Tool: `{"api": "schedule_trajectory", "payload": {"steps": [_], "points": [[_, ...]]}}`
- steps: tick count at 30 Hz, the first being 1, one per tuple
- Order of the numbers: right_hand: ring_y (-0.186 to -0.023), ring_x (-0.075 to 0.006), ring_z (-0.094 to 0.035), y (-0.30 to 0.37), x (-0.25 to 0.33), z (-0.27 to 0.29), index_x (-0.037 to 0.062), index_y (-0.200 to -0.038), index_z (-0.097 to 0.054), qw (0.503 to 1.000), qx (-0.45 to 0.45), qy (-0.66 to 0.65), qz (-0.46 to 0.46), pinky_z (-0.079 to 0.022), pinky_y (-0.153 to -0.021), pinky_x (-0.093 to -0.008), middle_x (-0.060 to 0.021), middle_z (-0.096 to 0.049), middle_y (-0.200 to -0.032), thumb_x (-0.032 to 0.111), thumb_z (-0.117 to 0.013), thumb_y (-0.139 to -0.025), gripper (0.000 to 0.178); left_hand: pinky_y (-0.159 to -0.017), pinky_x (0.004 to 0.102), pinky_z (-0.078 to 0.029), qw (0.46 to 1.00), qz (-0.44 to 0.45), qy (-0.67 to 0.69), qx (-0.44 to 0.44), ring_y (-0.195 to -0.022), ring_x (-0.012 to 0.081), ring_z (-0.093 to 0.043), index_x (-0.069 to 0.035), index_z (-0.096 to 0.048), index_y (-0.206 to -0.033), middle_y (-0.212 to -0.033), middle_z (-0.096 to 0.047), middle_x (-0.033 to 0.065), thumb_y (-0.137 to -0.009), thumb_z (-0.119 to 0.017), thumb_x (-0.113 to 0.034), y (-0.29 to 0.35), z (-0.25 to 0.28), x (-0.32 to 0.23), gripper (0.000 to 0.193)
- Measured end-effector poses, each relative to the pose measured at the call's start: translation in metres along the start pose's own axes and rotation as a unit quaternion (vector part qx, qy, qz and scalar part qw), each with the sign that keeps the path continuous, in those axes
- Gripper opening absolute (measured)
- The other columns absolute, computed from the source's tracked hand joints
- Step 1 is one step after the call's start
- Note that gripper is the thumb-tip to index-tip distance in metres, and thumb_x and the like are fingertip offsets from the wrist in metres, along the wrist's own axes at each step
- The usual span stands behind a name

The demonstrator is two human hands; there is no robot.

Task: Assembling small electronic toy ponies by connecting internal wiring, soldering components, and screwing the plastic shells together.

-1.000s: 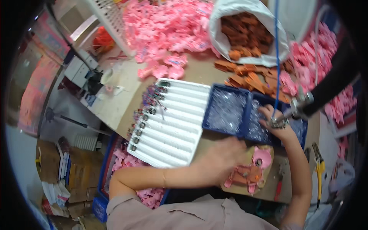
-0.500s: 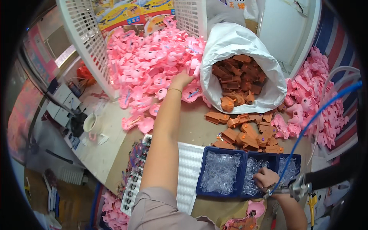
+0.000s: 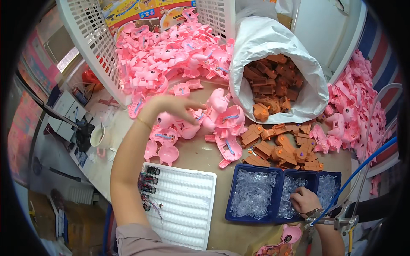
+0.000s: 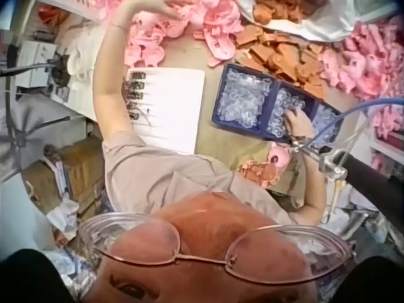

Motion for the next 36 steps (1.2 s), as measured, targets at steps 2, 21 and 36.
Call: {"api": "schedule_trajectory", "payload": {"steps": [2, 21, 36], "points": [[-0.082, -0.0309, -0.06, -0.002, 0.002, 0.0, 0.011, -0.092, -0.062, 1.0, -0.003, -0.005, -0.003, -0.05, -0.068, -0.04, -0.0106, -0.057, -0.09, 0.013, -0.069, -0.073, 0.021, -0.089, 0.0343, -0.046, 1.0, -0.01, -0.004, 0.016, -0.108, 0.0202, -0.057, -0.004, -0.049, -0.132, -0.126, -0.057, 0.0114, -0.081, -0.066, -0.021, -0.018, 0.037, 0.004, 0.057], [-0.087, -0.0335, -0.059, 0.013, -0.006, 0.001, 0.0052, -0.099, -0.06, 0.994, 0.013, -0.098, -0.039, -0.049, -0.076, -0.0378, -0.0137, -0.058, -0.092, 0.008, -0.065, -0.078, 0.021, -0.068, 0.0448, -0.051, 0.893, 0.164, -0.289, -0.303, -0.075, 0.0326, -0.065, 0.002, -0.063, -0.097, -0.081, -0.065, 0.0185, -0.081, -0.063, -0.037, 0.085, -0.094, -0.066, 0.043], [-0.095, -0.0327, -0.056, 0.029, -0.022, -0.019, 0.0058, -0.108, -0.055, 0.998, -0.035, -0.047, -0.034, -0.045, -0.084, -0.0388, -0.0118, -0.054, -0.102, 0.011, -0.065, -0.082, 0.029, -0.097, 0.0418, -0.041, 0.997, -0.042, 0.018, -0.065, -0.113, 0.0295, -0.056, -0.01, -0.063, -0.117, -0.119, -0.061, 0.0147, -0.088, -0.057, -0.036, 0.126, -0.239, -0.105, 0.04]]}}
Point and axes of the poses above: each hand's wrist, its own y-axis away from the middle knuckle, its own z-axis out of the back of the hand, x = y × z, the point moved 4 cm from there along -y, towards the middle knuckle
